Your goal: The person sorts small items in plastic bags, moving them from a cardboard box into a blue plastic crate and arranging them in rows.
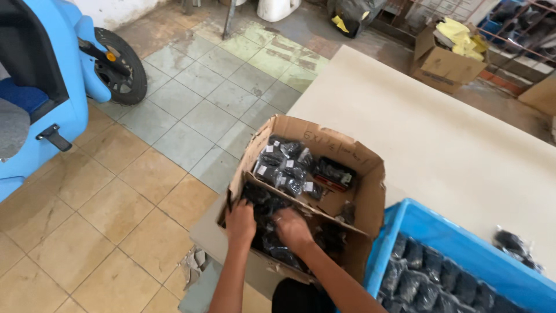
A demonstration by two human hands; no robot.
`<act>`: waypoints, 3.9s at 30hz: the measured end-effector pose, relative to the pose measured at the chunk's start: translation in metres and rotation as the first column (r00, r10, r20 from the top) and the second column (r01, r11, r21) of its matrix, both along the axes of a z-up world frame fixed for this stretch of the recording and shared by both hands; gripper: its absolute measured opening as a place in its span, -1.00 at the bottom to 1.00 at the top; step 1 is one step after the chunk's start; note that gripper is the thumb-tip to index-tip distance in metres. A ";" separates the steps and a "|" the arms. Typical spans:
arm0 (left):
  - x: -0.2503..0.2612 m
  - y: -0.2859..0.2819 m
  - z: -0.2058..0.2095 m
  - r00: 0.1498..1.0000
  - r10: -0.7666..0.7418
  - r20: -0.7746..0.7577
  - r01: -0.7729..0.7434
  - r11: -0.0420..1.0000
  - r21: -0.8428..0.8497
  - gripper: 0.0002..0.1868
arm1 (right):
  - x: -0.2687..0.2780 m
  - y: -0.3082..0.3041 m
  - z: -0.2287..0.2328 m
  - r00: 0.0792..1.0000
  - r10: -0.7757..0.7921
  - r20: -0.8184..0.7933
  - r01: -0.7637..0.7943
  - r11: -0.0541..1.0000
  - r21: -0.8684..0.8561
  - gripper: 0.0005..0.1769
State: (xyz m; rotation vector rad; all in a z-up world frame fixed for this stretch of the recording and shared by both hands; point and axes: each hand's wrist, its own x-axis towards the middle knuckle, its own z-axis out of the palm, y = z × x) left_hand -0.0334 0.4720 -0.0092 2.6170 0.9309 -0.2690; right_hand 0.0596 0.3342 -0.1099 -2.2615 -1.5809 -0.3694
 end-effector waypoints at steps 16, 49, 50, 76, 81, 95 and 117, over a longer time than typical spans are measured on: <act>-0.006 0.001 -0.021 0.885 0.036 0.464 -0.125 0.979 0.162 -0.61 | 0.005 0.072 0.015 0.968 -0.229 -0.104 0.194 0.943 -0.271 -0.51; -0.013 -0.368 0.066 0.809 -0.229 0.541 0.588 0.312 -0.747 -0.53 | -0.080 -0.433 0.177 0.404 -0.352 -0.844 0.681 0.732 0.020 -0.61; -0.014 -0.375 0.065 0.830 -0.265 0.492 0.555 0.292 -0.779 -0.48 | -0.082 -0.438 0.178 0.391 -0.361 -0.847 0.711 0.703 0.029 -0.58; 0.022 -0.444 0.007 0.880 0.085 0.468 0.415 0.345 -0.842 -0.71 | -0.084 -0.454 0.099 0.202 -0.264 -0.943 0.909 0.408 0.081 -0.87; 0.018 -0.441 0.004 0.849 0.025 0.528 0.463 0.444 -0.767 -0.85 | -0.086 -0.448 0.095 0.200 -0.210 -0.957 0.902 0.421 0.096 -0.86; 0.010 -0.435 0.013 0.840 0.057 0.540 0.457 0.463 -0.759 -0.84 | -0.084 -0.438 0.098 0.190 -0.321 -0.928 0.897 0.442 0.031 -0.91; 0.019 -0.437 0.034 0.924 -0.003 0.382 0.341 0.459 -0.821 -0.71 | -0.084 -0.442 0.095 0.181 -0.074 -0.981 0.960 0.228 0.160 -0.75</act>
